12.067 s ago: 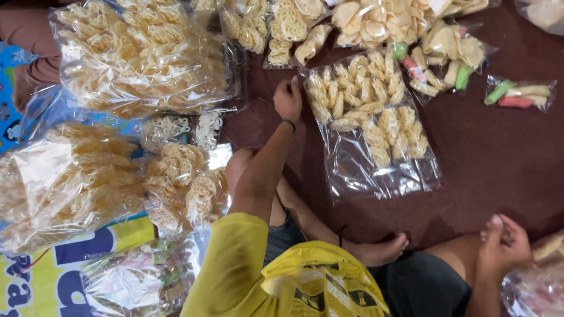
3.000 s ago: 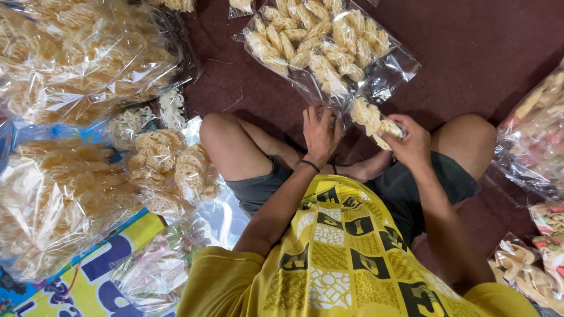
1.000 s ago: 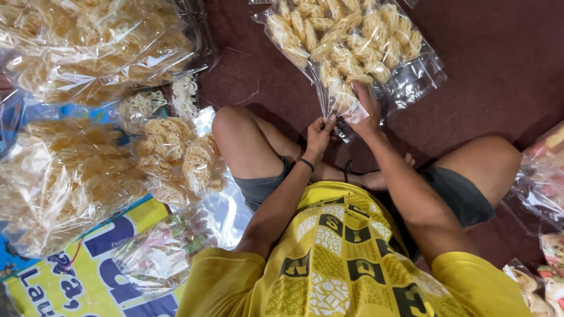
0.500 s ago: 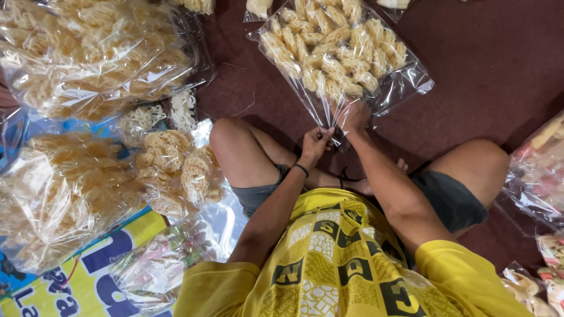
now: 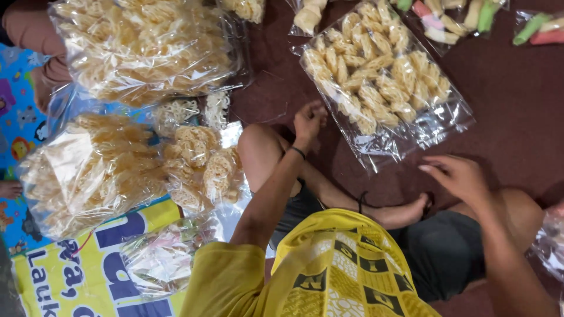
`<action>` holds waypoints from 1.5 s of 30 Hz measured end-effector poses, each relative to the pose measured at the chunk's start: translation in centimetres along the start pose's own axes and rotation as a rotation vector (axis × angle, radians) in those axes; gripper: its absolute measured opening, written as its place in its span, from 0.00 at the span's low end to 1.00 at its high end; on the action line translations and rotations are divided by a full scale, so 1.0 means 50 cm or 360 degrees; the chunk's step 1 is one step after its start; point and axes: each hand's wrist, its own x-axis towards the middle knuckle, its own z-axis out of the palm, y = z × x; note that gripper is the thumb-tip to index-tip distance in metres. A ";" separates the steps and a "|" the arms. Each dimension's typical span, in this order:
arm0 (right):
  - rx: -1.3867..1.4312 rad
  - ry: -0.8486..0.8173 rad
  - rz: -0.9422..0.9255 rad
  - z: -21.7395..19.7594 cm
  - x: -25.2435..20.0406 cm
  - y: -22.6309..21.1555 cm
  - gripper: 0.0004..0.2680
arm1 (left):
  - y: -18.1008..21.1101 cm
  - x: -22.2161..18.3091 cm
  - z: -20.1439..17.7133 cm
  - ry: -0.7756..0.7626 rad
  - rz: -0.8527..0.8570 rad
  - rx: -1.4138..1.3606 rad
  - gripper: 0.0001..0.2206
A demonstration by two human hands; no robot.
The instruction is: Packing individual snacks into clear plastic bags while sitting on the floor.
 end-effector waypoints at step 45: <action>0.1053 0.0077 0.0196 0.062 -0.019 -0.164 0.24 | 0.015 -0.243 0.021 -0.1097 0.0298 -0.0167 0.23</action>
